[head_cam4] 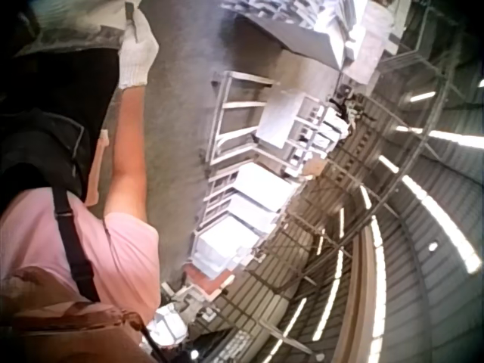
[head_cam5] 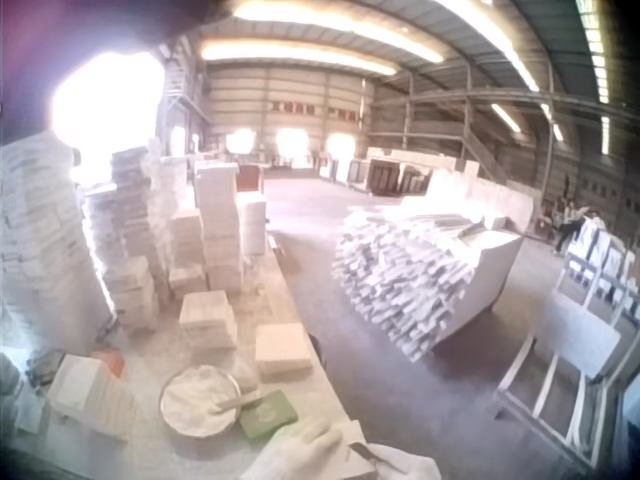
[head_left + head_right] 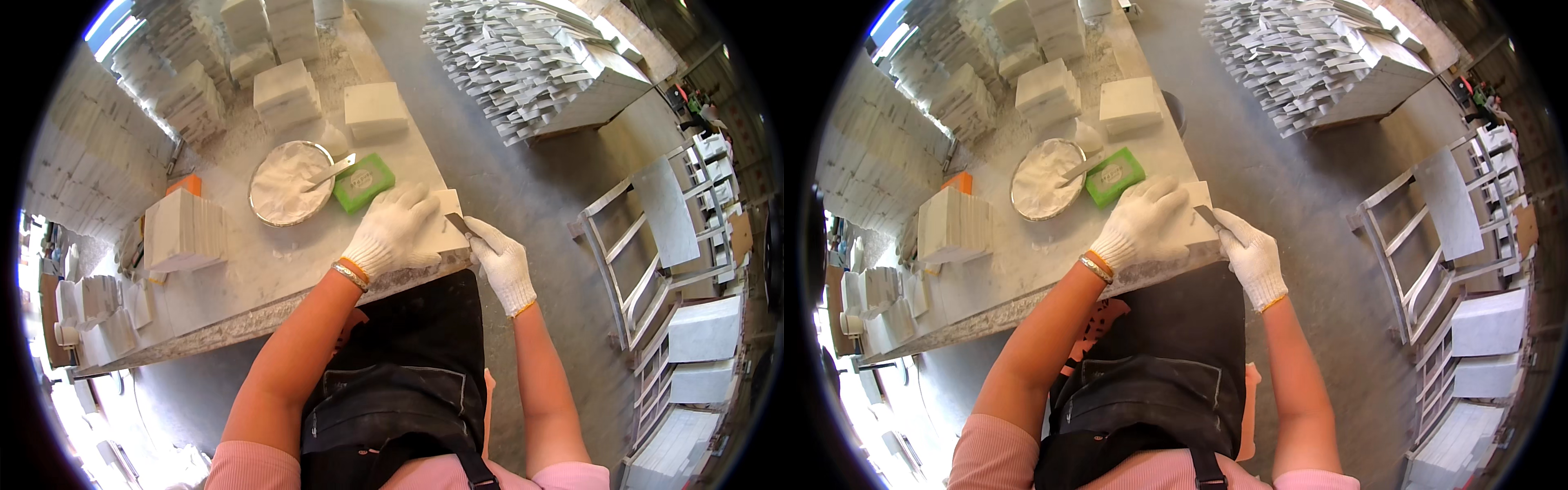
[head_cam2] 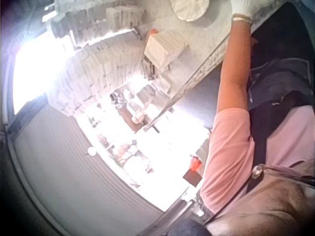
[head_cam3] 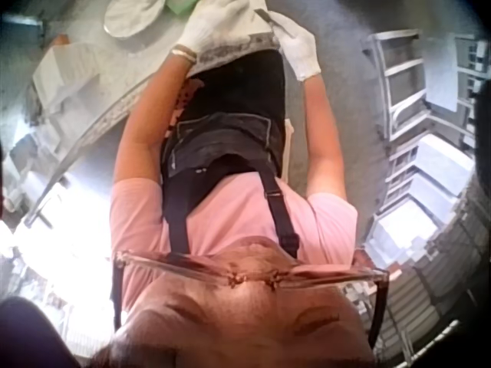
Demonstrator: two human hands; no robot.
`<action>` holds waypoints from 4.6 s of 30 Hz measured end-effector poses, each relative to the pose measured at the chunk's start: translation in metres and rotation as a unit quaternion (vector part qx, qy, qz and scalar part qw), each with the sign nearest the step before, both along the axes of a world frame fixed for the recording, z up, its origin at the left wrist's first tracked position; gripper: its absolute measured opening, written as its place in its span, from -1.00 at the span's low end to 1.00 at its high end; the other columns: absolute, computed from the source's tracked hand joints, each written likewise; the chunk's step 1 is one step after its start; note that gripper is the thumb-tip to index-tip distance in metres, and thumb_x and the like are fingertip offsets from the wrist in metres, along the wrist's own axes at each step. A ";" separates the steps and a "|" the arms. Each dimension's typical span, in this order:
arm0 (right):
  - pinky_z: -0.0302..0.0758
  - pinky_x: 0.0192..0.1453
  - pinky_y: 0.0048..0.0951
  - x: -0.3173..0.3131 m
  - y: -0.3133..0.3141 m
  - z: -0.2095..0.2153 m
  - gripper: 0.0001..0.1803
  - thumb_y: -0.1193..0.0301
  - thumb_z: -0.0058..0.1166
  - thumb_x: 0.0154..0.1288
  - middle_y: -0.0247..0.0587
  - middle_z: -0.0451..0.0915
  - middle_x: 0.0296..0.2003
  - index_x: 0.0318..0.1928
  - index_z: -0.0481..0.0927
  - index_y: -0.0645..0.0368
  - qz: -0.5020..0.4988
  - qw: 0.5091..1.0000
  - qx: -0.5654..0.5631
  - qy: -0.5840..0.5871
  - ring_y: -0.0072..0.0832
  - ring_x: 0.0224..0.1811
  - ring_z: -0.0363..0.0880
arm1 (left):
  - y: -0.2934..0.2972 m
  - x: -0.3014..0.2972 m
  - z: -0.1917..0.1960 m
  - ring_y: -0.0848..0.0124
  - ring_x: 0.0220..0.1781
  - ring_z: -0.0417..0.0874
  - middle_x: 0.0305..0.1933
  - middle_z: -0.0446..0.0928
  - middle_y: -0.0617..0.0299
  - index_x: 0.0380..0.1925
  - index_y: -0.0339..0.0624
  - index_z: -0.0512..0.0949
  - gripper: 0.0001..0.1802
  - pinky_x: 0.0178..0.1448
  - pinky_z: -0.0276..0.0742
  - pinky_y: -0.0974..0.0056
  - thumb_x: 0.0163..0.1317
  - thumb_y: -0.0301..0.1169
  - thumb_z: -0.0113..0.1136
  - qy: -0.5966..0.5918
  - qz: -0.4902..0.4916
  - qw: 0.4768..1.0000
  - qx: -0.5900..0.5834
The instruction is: The person smooths and cleans the edges of small white rectangular tiles using a green sponge and a metal scraper. The person repeatedly wipes the tile surfaces and edges, then uses the scraper to remove residue, and places the finished tiles into a stack.
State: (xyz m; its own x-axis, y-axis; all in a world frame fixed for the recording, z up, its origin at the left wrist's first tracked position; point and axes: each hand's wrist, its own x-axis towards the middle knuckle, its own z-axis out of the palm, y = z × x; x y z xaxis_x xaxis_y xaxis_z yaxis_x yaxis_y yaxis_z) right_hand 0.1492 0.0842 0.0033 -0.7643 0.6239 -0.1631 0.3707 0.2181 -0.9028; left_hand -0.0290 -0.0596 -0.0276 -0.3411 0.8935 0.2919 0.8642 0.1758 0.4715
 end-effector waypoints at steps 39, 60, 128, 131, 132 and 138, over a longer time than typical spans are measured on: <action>0.68 0.02 -0.35 0.064 0.008 -0.119 -0.61 0.65 0.21 0.16 -0.18 0.75 -0.08 0.00 0.73 0.04 -0.020 0.926 0.341 0.157 -0.26 -0.06 0.76 | -0.017 0.013 0.008 -0.10 0.47 0.33 0.41 0.37 -0.08 0.25 -0.10 0.51 -0.04 0.49 0.30 -0.07 -0.23 0.03 0.58 0.010 0.073 0.996 -0.049; 0.59 -0.08 -0.33 0.051 -0.001 -0.043 -0.87 0.37 0.27 0.26 -0.21 0.72 -0.26 -0.21 0.73 0.09 -0.034 0.944 0.328 0.016 -0.26 -0.21 0.70 | -0.035 0.035 0.015 0.01 0.31 0.45 0.24 0.48 0.02 0.14 -0.10 0.52 -0.12 0.31 0.35 -0.06 -0.19 0.11 0.54 0.023 0.211 0.974 -0.075; 0.60 0.03 -0.41 -0.123 -0.064 0.069 -0.60 0.64 0.14 0.21 -0.21 0.77 -0.13 0.07 0.74 0.15 0.442 0.890 0.096 0.061 -0.42 -0.14 0.70 | -0.125 -0.023 -0.015 0.54 -0.15 0.63 -0.21 0.67 0.31 -0.22 -0.24 0.65 -0.77 0.02 0.58 0.34 0.11 -0.52 0.45 -0.600 0.054 0.763 0.232; 0.60 0.00 -0.41 -0.119 -0.057 0.069 -0.58 0.65 0.14 0.18 -0.20 0.75 -0.19 0.06 0.75 0.12 0.449 0.887 0.096 0.051 -0.41 -0.18 0.69 | -0.124 -0.023 -0.019 0.54 -0.16 0.63 -0.22 0.67 0.30 -0.20 -0.26 0.65 -0.76 0.00 0.59 0.34 0.11 -0.52 0.44 -0.549 0.064 0.802 0.227; 0.59 -0.01 -0.42 -0.115 -0.055 0.075 -0.57 0.66 0.13 0.18 -0.20 0.74 -0.23 0.05 0.75 0.11 0.452 0.885 0.106 0.041 -0.41 -0.21 0.68 | -0.125 -0.023 -0.021 0.55 -0.17 0.64 -0.22 0.67 0.29 -0.20 -0.26 0.64 -0.75 -0.01 0.60 0.34 0.10 -0.51 0.45 -0.516 0.064 0.823 0.229; 0.55 -0.12 -0.45 -0.097 -0.052 0.079 -0.58 0.66 0.14 0.17 -0.23 0.64 -0.39 0.04 0.76 0.09 0.429 0.892 0.139 0.045 -0.47 -0.34 0.58 | -0.126 -0.020 -0.008 0.53 -0.15 0.67 -0.20 0.69 0.29 -0.20 -0.26 0.64 -0.76 0.01 0.62 0.34 0.10 -0.63 0.39 -0.516 0.067 0.827 0.212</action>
